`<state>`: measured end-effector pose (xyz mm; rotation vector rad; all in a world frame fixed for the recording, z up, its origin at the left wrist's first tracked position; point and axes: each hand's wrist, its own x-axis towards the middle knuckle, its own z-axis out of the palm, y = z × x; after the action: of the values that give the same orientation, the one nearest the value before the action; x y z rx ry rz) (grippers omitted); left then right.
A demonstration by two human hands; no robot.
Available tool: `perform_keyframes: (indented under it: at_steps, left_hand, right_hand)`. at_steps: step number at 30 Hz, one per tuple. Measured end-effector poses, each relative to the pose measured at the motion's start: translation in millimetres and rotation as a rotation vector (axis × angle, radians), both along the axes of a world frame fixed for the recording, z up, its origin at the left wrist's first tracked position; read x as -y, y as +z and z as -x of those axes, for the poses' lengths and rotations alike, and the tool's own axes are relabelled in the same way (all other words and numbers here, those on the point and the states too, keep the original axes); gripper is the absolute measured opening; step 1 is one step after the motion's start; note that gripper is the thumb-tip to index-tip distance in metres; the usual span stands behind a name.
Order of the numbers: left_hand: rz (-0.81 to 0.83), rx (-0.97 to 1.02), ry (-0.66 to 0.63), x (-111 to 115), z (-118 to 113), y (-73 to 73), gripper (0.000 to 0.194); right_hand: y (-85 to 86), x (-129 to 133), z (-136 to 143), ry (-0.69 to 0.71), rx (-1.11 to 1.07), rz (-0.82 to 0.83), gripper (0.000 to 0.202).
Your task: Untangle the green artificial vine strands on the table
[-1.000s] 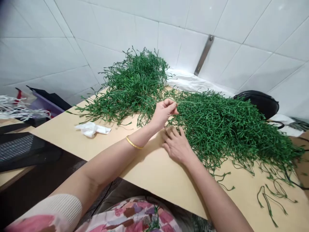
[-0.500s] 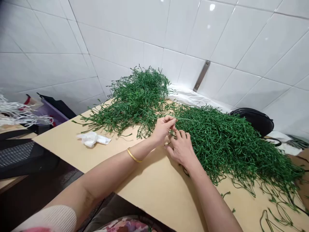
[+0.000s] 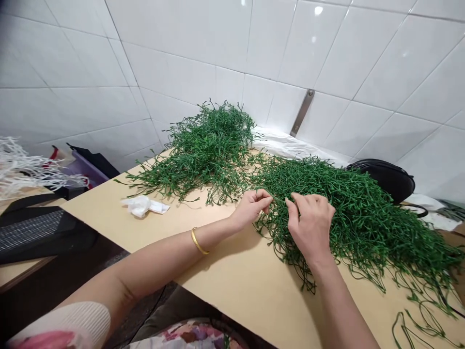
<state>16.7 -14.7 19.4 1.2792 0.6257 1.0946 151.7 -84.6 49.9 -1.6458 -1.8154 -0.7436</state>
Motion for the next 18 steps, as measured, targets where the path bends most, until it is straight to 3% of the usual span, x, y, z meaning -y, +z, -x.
perform_keyframes:
  at_steps: [3,6,11,15,18]
  left_hand:
    - [0.051,-0.028,-0.061,8.5,7.8,-1.9,0.013]
    - [0.272,0.034,-0.131,14.2,17.7,-2.4,0.004]
    - [0.645,0.131,-0.213,20.6,36.6,-4.2,0.015]
    - [0.897,0.232,-0.205,19.0,44.0,-5.1,0.03]
    - [0.923,0.263,-0.196,15.2,40.6,-3.5,0.024]
  right_hand:
    - [-6.7,0.9,-1.3,0.079,-0.083,0.133,0.023]
    - [-10.3,5.2,2.5,0.059,-0.091,0.078,0.024]
    - [-12.9,10.5,6.3,0.03,-0.135,0.005,0.023]
    - [-10.9,19.9,16.9,0.138,-0.256,0.055,0.021]
    - [-7.4,30.6,26.6,0.237,-0.344,0.118,0.019]
